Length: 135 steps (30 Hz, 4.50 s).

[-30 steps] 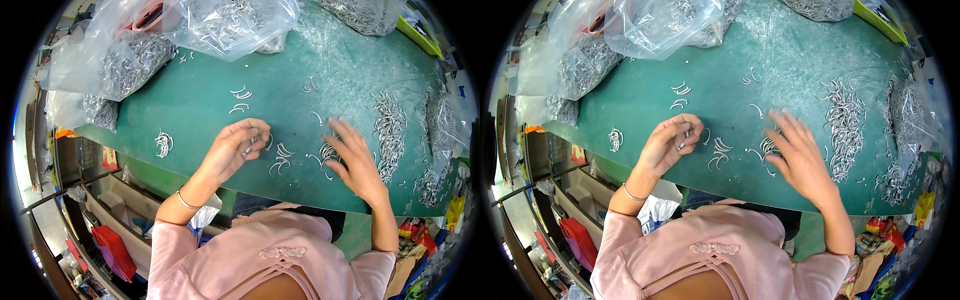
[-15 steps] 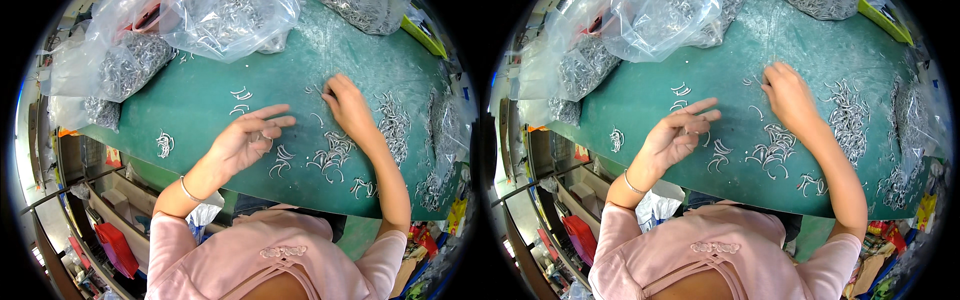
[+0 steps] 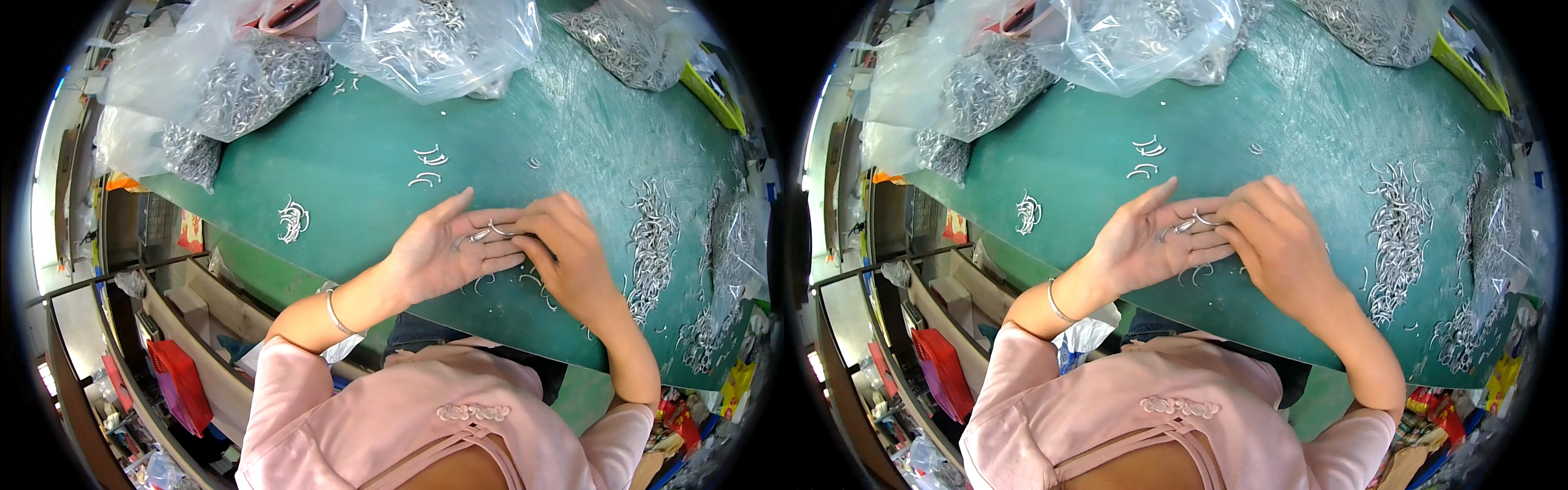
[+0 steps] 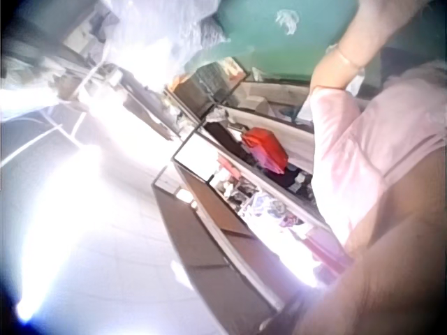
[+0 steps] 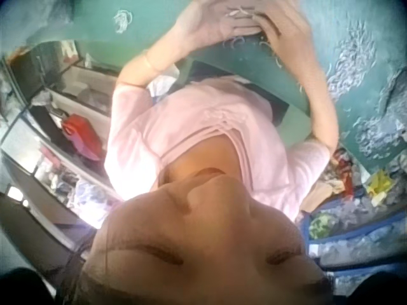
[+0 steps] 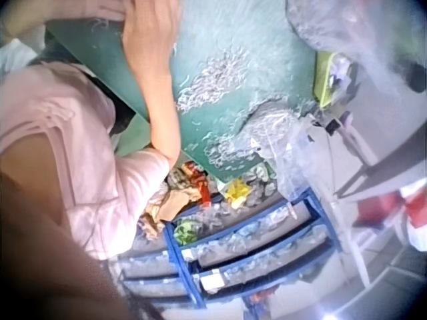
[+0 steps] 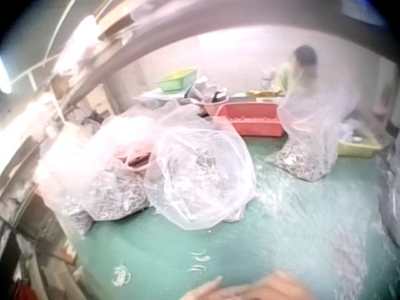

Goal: The person sorts small silver metal hooks on a green table, picking them up by hand and placing them into clear plastic bags. The person repeatedly scoops hooks from the table surface and transfers them into bags, occasionally adjusting the bags or the pile of hooks.

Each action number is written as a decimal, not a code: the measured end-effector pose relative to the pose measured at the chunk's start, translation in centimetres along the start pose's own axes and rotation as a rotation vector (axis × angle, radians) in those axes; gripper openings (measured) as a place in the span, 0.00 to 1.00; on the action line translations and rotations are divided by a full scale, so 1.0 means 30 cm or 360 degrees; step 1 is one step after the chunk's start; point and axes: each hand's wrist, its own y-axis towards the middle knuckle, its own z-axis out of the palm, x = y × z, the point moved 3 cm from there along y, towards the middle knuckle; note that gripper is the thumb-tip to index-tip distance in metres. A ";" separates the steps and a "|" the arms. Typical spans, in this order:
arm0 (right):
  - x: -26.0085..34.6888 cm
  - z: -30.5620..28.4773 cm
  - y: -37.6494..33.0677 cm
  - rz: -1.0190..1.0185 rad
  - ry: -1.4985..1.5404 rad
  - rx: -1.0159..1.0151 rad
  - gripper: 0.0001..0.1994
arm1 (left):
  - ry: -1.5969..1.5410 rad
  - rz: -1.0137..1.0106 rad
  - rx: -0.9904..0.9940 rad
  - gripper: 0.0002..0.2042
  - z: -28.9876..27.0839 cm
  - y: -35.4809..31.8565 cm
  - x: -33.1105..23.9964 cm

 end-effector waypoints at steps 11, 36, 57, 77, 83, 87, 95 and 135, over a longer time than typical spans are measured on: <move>0.151 0.005 -0.023 -0.0124 -0.0454 -0.0049 0.07 | -0.0064 0.0018 0.0207 0.28 0.005 -0.070 0.059; 0.142 -0.014 -0.031 -0.0195 -0.0082 0.0212 0.11 | 0.2752 0.3214 -0.1289 0.05 0.459 -0.643 -0.513; 0.106 -0.002 -0.077 -0.0132 -0.0053 0.0355 0.09 | 0.3162 0.2648 -0.2024 0.08 0.418 -0.734 -0.757; 0.151 -0.008 -0.080 -0.0018 0.0128 0.0377 0.08 | 0.0114 0.0901 0.0791 0.31 0.316 -0.480 -0.310; 0.172 -0.030 -0.069 0.0004 0.0173 0.0212 0.07 | -0.0074 0.0614 0.0685 0.30 0.282 -0.372 -0.213; 0.166 -0.031 -0.078 0.0000 0.0144 0.0235 0.07 | 0.0036 0.0616 0.0271 0.24 0.168 -0.289 -0.201; 0.096 -0.059 -0.118 0.0109 0.0148 0.0229 0.07 | 0.0312 0.0631 -0.0175 0.23 0.112 -0.186 -0.140; 0.061 -0.086 -0.188 0.0382 0.0147 0.0340 0.08 | 0.0730 0.0875 -0.0159 0.11 0.332 -0.046 -0.462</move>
